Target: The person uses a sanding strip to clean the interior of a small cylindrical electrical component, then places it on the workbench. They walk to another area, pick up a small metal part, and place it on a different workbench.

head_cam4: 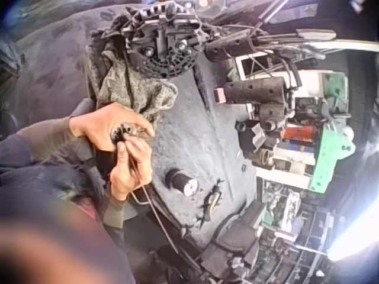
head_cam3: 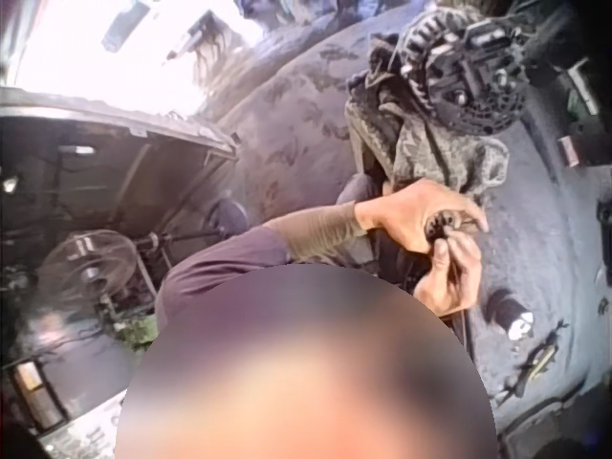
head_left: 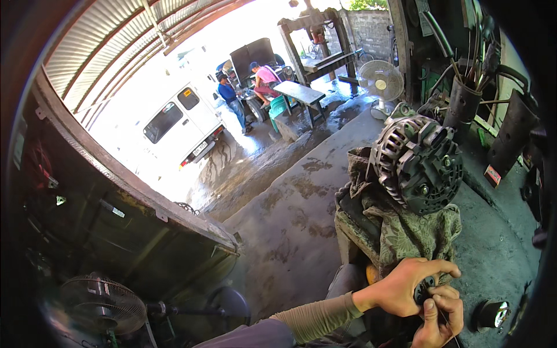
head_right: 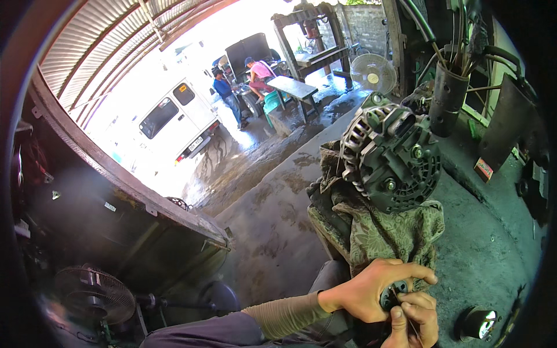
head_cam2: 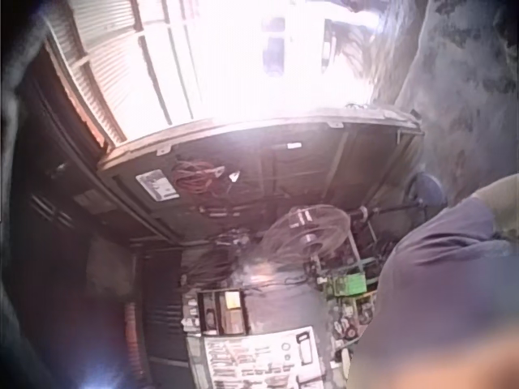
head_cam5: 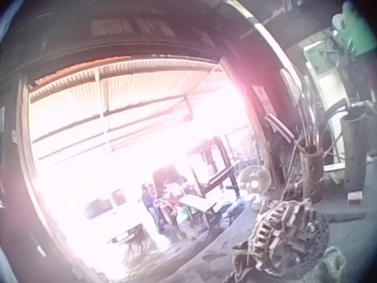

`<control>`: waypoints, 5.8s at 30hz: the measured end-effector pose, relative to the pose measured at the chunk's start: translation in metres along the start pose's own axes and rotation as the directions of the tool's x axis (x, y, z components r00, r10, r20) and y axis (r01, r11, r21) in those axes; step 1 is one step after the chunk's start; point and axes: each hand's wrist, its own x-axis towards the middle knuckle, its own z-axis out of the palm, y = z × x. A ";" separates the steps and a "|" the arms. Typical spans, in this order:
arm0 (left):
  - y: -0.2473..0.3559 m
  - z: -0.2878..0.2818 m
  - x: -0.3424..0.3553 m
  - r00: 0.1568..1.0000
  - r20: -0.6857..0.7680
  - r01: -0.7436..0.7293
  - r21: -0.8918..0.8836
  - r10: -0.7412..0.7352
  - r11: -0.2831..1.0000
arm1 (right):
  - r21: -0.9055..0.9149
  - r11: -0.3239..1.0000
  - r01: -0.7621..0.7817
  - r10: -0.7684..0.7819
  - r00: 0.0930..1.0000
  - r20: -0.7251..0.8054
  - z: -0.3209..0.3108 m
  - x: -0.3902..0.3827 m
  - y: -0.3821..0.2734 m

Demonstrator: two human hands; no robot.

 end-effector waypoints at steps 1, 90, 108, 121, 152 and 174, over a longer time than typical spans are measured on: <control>0.000 -0.002 0.002 1.000 0.004 0.003 -0.026 -0.003 1.000 | 0.053 0.999 -0.006 0.008 1.000 -0.027 0.001 0.000 0.000; 0.014 0.004 -0.009 0.998 0.010 -0.062 0.166 0.061 0.984 | -0.007 0.991 0.133 -0.133 0.991 0.024 -0.021 -0.016 0.004; 0.050 0.123 -0.055 0.974 0.227 -0.009 -0.049 0.020 0.999 | 0.204 0.978 -0.045 0.111 0.940 -0.323 -0.102 -0.130 -0.032; 0.061 0.132 -0.079 0.987 0.160 0.009 0.063 -0.019 0.998 | -0.050 0.997 -0.064 0.052 0.975 -0.216 -0.101 -0.138 -0.041; 0.066 0.154 -0.115 0.994 -0.091 0.060 0.020 -0.058 0.998 | 0.155 0.982 -0.108 0.159 0.918 -0.365 -0.074 -0.165 -0.048; 0.082 0.155 -0.090 0.979 0.139 -0.167 0.153 0.146 0.974 | 0.159 0.986 -0.046 0.112 0.894 -0.433 -0.100 -0.170 -0.068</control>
